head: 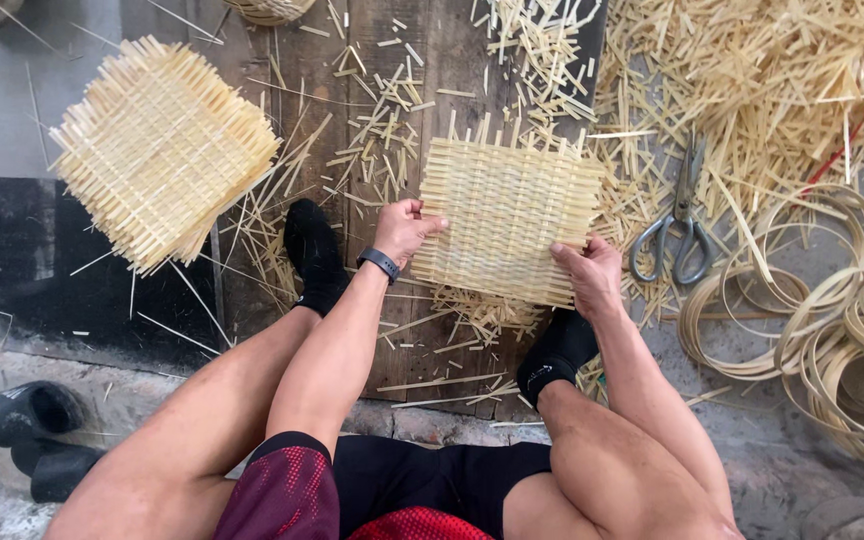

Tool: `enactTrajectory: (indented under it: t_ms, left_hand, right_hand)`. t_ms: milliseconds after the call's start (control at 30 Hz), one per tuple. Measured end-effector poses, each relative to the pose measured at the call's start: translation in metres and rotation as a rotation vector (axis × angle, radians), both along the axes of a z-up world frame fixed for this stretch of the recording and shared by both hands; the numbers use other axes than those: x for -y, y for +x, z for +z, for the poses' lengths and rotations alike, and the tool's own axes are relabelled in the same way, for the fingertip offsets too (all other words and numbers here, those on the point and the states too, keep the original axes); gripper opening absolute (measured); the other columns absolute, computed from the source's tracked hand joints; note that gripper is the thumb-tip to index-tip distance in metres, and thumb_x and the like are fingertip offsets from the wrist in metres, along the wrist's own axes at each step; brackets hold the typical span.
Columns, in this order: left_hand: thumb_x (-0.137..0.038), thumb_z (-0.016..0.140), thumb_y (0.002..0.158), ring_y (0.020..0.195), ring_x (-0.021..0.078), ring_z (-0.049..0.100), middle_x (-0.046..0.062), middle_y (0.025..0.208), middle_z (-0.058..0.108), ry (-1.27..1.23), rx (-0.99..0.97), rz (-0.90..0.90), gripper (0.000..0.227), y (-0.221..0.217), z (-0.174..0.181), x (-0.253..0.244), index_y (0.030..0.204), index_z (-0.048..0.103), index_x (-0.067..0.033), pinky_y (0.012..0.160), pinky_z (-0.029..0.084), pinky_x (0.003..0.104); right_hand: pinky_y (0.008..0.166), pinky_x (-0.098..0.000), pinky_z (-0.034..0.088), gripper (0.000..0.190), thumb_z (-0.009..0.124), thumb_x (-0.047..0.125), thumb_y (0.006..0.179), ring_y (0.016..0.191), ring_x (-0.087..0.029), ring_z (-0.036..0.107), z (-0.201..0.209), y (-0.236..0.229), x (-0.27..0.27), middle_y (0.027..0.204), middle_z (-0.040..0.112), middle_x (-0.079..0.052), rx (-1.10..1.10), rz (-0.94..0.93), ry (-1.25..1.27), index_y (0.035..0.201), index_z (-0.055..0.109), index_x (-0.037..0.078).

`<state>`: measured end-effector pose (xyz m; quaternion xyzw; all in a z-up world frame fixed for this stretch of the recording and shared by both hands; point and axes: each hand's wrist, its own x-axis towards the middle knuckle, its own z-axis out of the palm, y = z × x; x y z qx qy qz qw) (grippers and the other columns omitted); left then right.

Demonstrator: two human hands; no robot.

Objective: The person weaves a square bamboo mat, places it onto a wooden mold, and uses scissors to trim the edges to fit a circular bamboo rim.

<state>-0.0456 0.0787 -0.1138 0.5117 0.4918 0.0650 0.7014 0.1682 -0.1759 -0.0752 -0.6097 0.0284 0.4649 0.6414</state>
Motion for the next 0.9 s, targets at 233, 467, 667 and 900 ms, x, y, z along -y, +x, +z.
enactTrajectory:
  t_ms: [233,467,667,900]
  left_hand:
    - [-0.002,0.080,0.079,0.089,0.0194,0.078,0.015,0.105,0.078,0.074,-0.143,0.063,0.043,0.024,0.056,-0.010,0.118,0.064,0.0038,0.078,0.066,0.031]
    - [-0.024,0.090,0.066,0.156,0.0323,0.011,0.013,0.168,0.022,1.080,-0.270,-1.025,0.098,0.059,0.089,0.033,0.154,0.046,-0.0225,0.127,0.011,0.051]
    - [-0.032,0.091,0.067,0.157,0.0292,0.007,-0.001,0.169,0.016,1.059,-0.268,-1.192,0.089,0.054,0.071,0.039,0.146,0.052,-0.0391,0.129,0.009,0.049]
    - [-0.027,0.090,0.067,0.157,0.0306,0.016,0.003,0.168,0.027,1.107,-0.213,-1.168,0.082,0.053,0.084,0.041,0.143,0.060,-0.0324,0.129,0.018,0.048]
  right_hand:
    - [0.075,-0.0278,0.060,0.023,0.079,0.002,0.086,0.081,-0.014,0.071,0.005,0.004,-0.025,0.098,0.075,-0.011,0.164,0.033,-0.165,0.106,0.069,-0.004]
    - [0.075,-0.0249,0.060,0.022,0.078,0.000,0.086,0.082,-0.012,0.071,0.010,0.004,-0.028,0.099,0.075,-0.010,0.177,0.020,-0.106,0.105,0.067,-0.002]
    - [0.076,-0.0250,0.060,0.022,0.079,0.000,0.086,0.083,-0.012,0.070,0.009,0.003,-0.028,0.100,0.075,-0.011,0.181,0.014,-0.096,0.105,0.068,-0.002]
    - [0.074,-0.0261,0.058,0.023,0.079,0.003,0.085,0.081,-0.012,0.069,-0.004,-0.001,-0.020,0.097,0.075,-0.008,0.259,0.049,-0.136,0.107,0.073,-0.002]
